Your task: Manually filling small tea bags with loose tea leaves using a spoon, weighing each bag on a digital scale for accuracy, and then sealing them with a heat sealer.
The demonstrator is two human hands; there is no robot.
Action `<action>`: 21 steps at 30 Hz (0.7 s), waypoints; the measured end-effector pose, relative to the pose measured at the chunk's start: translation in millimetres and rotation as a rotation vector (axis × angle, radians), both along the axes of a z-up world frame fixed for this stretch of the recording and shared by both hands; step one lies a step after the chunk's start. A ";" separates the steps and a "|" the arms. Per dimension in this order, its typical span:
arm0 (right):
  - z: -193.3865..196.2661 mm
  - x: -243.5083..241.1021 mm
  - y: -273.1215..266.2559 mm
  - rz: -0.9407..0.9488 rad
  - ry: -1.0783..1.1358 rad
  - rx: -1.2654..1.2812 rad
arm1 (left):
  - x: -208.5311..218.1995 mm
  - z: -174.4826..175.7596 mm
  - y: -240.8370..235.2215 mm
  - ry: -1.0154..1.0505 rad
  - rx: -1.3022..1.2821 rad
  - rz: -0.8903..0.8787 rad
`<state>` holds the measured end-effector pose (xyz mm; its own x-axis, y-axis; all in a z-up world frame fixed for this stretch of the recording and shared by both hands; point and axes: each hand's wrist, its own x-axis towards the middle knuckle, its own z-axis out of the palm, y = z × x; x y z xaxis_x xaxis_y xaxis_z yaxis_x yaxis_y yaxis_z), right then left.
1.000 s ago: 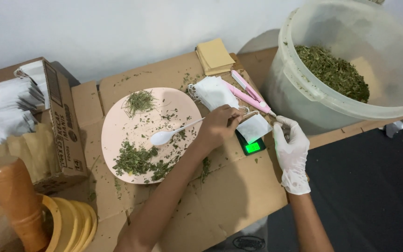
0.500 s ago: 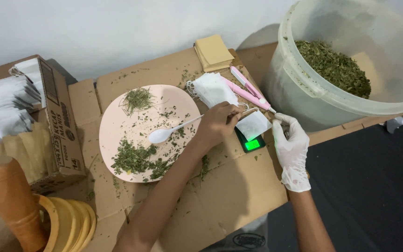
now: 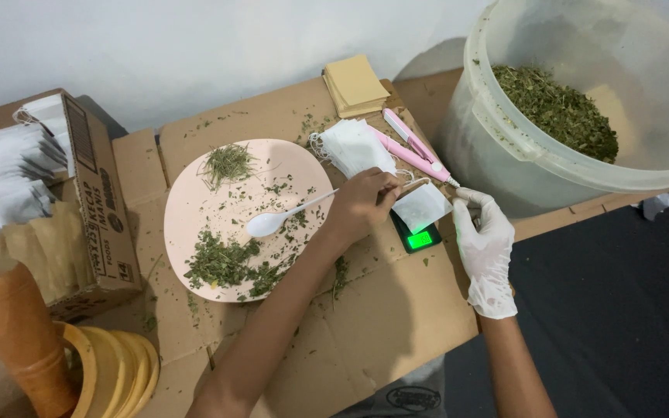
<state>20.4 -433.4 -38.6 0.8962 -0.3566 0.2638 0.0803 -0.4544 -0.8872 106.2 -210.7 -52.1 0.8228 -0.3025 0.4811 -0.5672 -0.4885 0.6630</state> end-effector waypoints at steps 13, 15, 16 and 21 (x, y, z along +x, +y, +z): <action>-2.4 0.3 -1.0 -0.001 -0.001 -0.018 | -4.9 2.2 -2.8 -0.064 -0.039 0.041; -1.0 0.3 0.0 -0.001 -0.004 -0.007 | -4.5 5.5 -0.2 -0.093 -0.068 -0.012; -0.2 0.0 0.4 0.000 -0.005 -0.007 | -3.7 3.7 -0.8 -0.094 -0.068 -0.012; -1.2 0.0 -1.1 0.008 -0.014 -0.009 | -5.7 6.6 -1.6 -0.047 -0.054 0.018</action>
